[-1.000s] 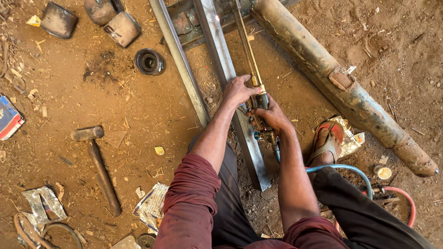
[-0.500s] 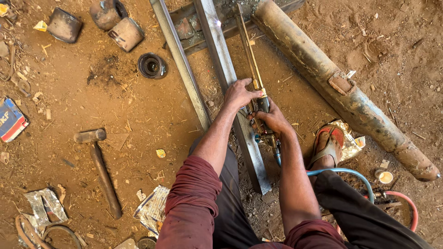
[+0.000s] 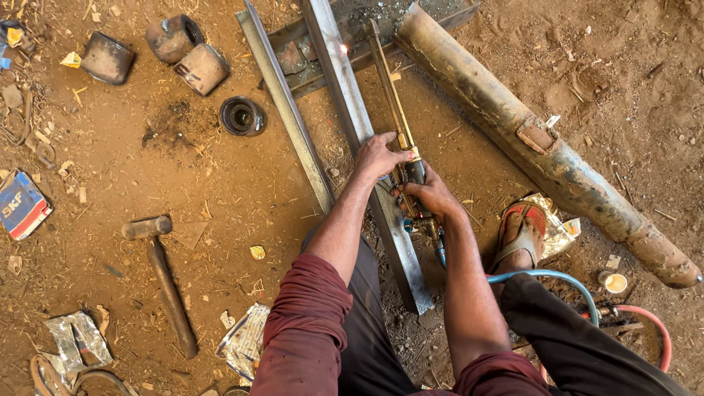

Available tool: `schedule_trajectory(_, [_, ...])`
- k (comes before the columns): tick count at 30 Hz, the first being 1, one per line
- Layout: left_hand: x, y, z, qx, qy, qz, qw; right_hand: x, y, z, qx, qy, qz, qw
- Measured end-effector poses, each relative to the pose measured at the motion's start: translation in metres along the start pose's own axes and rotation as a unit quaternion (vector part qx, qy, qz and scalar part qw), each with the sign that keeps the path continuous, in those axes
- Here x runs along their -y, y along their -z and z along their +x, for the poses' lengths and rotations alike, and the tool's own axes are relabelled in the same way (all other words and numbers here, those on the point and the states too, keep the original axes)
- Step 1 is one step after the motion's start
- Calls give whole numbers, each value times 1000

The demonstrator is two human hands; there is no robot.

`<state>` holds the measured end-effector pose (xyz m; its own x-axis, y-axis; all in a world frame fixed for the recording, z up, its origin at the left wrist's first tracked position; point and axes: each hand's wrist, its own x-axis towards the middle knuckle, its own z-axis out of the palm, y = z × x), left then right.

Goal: The person uses a blowtorch to cut a long metal bar placed on the ground. They ignite the torch, apply the flame to the metal, and move along the bar to sever it into sections.

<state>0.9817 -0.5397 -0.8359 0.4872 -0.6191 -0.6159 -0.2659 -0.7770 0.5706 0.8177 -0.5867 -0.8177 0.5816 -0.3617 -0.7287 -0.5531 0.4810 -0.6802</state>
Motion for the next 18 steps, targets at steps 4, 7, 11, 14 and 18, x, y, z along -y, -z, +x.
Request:
schedule_trajectory(4, [-3,3,-2,14,12,-12,1000,4,-1,-2,0,7,9,1000])
schedule_trajectory(7, [-6,6,-5,13,13,-21,1000,7,-2,-4,-3,0,12,1000])
schedule_trajectory(11, [-7,8,-7,3,13,-19,1000,9,-3,-3,-3,-28,-1,1000])
schedule_trajectory(14, [-8,8,-7,9,21,-19,1000,9,-3,-2,-7,-21,-14,1000])
schedule_trajectory(18, [-8,9,-6,9,19,-11,1000,8,-3,-2,-10,-23,-13,1000])
